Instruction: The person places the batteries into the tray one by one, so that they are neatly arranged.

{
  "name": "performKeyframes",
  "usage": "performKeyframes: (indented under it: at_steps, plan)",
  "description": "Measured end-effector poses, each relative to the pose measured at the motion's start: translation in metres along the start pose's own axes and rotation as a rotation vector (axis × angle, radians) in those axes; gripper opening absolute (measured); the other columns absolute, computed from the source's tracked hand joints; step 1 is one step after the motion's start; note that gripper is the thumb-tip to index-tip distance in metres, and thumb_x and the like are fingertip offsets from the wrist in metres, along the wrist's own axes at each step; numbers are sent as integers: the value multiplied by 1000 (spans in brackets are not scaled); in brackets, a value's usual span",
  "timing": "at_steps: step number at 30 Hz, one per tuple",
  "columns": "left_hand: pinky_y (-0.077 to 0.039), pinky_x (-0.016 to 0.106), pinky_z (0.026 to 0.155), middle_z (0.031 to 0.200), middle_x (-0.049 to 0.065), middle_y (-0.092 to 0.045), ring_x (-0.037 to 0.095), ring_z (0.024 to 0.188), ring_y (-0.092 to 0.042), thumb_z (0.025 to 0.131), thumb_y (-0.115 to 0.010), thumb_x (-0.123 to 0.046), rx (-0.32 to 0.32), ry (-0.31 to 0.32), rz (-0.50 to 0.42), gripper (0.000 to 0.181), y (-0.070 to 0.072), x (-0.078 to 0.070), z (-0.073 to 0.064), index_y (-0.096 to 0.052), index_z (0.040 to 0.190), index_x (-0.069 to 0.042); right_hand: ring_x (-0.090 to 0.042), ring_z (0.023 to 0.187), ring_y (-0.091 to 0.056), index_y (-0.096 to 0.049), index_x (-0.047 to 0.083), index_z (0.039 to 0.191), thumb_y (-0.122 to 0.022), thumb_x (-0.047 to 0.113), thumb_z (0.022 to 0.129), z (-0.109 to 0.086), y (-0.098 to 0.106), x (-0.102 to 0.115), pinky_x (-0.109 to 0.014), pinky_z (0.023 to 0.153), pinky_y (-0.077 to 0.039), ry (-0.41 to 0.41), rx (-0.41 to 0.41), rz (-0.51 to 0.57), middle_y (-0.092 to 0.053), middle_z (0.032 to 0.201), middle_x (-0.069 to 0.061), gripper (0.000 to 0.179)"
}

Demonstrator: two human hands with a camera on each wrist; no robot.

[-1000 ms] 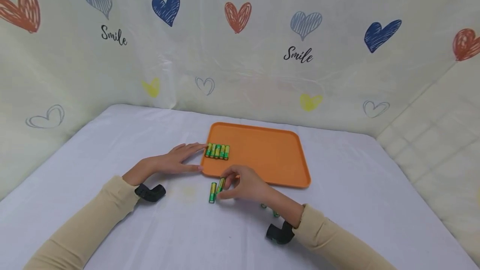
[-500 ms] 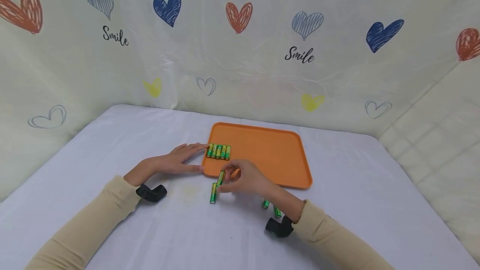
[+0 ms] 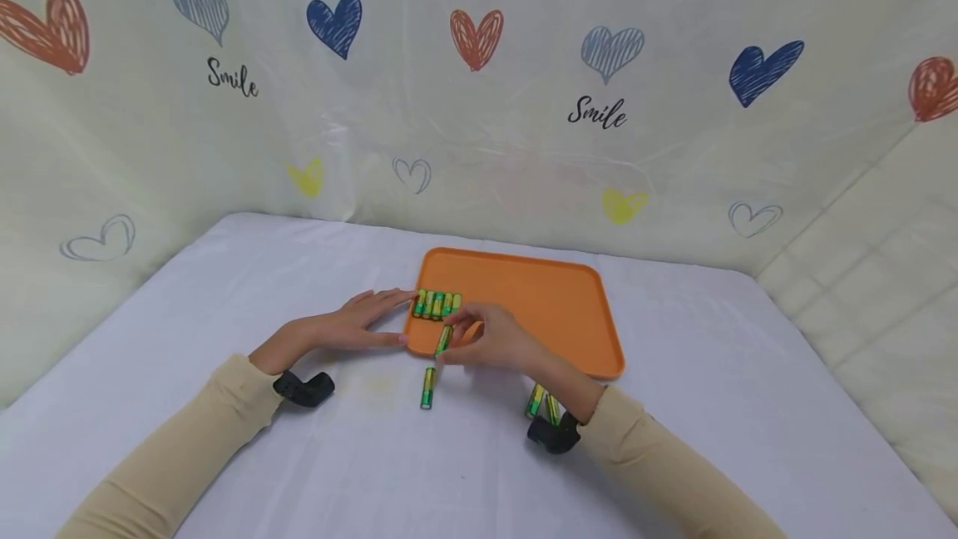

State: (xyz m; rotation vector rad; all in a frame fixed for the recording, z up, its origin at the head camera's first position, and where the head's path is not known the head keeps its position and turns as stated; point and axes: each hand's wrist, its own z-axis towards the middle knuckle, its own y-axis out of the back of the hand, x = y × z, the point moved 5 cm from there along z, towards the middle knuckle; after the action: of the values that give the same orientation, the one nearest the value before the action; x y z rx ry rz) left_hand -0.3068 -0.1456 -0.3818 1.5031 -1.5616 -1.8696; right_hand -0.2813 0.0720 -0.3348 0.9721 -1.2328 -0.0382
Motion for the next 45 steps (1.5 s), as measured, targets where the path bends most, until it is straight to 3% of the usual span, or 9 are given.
performKeyframes:
  at_steps: [23,30,45]
  plan:
    - [0,49,120,162,3,-18,21,150,-10,93,-54,-59,-2,-1,7,82,1,2,-2,-16,158,-25,-25,87,-61,-63,5,124,-82,21,80,28,20,-15,-28,72,-52,-103,-9,57,-63,98,-9,50]
    - [1,50,120,162,3,-19,23,151,-9,93,-54,-58,5,-4,9,82,1,0,-1,-17,158,-24,-22,78,-66,-61,3,128,-80,19,81,33,27,-26,-29,66,-53,-140,12,94,-62,100,-9,53]
    - [1,50,120,163,5,-18,23,151,-9,94,-54,-56,4,-7,4,81,1,2,0,-17,158,-23,-19,67,-56,-59,2,130,-76,17,86,46,30,-32,-29,59,-47,-185,23,-17,-62,104,-12,49]
